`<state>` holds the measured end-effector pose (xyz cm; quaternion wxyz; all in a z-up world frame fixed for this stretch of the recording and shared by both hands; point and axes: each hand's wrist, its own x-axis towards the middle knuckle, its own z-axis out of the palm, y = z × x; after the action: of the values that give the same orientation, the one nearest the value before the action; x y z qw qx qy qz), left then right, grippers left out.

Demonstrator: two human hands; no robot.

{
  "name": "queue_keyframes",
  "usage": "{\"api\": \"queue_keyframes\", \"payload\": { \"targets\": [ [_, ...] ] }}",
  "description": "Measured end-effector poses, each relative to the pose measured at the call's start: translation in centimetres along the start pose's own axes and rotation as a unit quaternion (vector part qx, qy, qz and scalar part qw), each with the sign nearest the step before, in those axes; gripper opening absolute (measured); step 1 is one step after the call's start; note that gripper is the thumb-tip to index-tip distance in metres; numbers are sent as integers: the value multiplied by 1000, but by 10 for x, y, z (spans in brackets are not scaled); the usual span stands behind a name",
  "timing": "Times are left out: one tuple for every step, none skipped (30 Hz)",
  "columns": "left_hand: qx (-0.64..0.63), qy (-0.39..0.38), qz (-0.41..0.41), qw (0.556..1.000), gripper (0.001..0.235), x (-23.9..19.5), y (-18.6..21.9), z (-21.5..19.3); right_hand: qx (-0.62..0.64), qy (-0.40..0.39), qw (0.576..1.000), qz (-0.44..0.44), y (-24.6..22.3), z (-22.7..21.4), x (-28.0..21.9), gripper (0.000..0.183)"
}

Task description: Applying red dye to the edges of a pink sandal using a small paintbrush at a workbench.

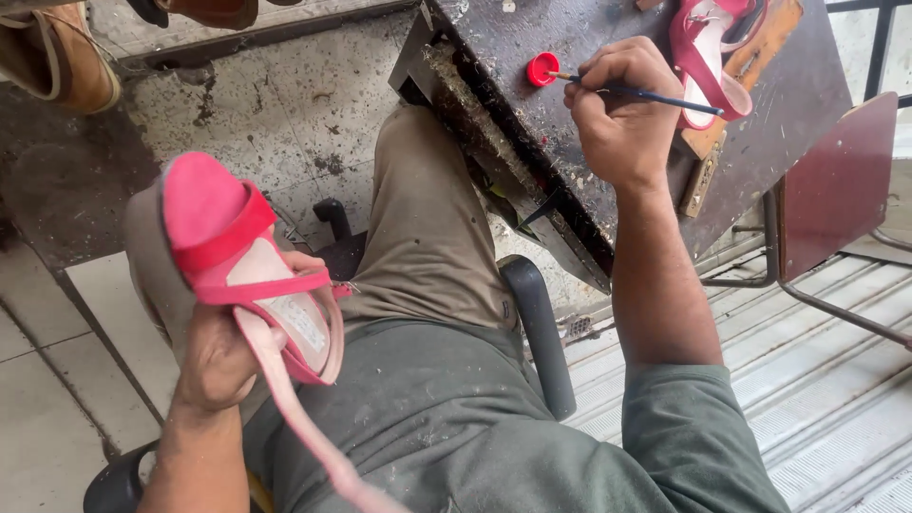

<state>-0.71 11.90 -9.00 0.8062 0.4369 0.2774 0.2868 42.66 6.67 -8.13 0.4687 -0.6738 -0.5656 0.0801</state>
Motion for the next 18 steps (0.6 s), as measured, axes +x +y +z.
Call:
{"api": "queue_keyframes", "payload": {
  "targets": [
    [-67,-27,-12,997,79,-1,-1,1,-8,-4,1000,-13,0,2,1,20],
    [-68,-26,-12,997,79,-2,0,3,-8,-4,1000,-13,3,3,2,20],
    [-105,-24,-32,994,72,-2,2,5,-3,-6,1000,-9,6,4,2,22],
    [-143,-21,-50,988,66,-3,3,7,1,-8,1000,-6,9,4,2,24],
    [-143,-20,-50,988,66,-2,3,5,2,-9,1000,-6,11,4,2,24],
    [-155,-61,-44,985,73,-2,3,3,-9,-15,1000,-3,12,4,2,24],
    [-166,-102,-38,980,83,-2,4,1,-19,-21,1000,0,13,4,2,24],
    [-166,-101,-37,980,83,0,4,3,-19,-22,1000,0,9,3,2,24],
    [-87,-76,-33,993,76,1,5,6,-14,-13,1000,-17,6,2,3,24],
    [-9,-48,-30,998,78,3,6,8,-9,-5,999,-33,2,1,3,23],
    [-9,-47,-30,998,78,2,2,9,-8,-6,999,-33,2,1,1,23],
    [-43,-36,-44,997,58,1,-2,9,22,28,999,-20,1,2,0,23],
    [-77,-26,-57,995,42,0,-5,8,51,61,997,-6,0,3,-1,23],
    [-73,-20,-55,996,42,7,-3,15,58,60,996,-8,11,-2,-5,23],
    [5,24,-86,996,32,13,0,19,-13,56,998,14,22,-6,-10,20],
    [86,84,-119,986,25,12,4,23,-69,44,996,35,34,1,-13,18],
    [92,108,-120,983,25,19,11,26,-47,32,998,33,29,-3,-18,18],
    [92,77,-99,988,46,19,14,32,21,69,997,24,24,-6,-18,19]
  ]
}}
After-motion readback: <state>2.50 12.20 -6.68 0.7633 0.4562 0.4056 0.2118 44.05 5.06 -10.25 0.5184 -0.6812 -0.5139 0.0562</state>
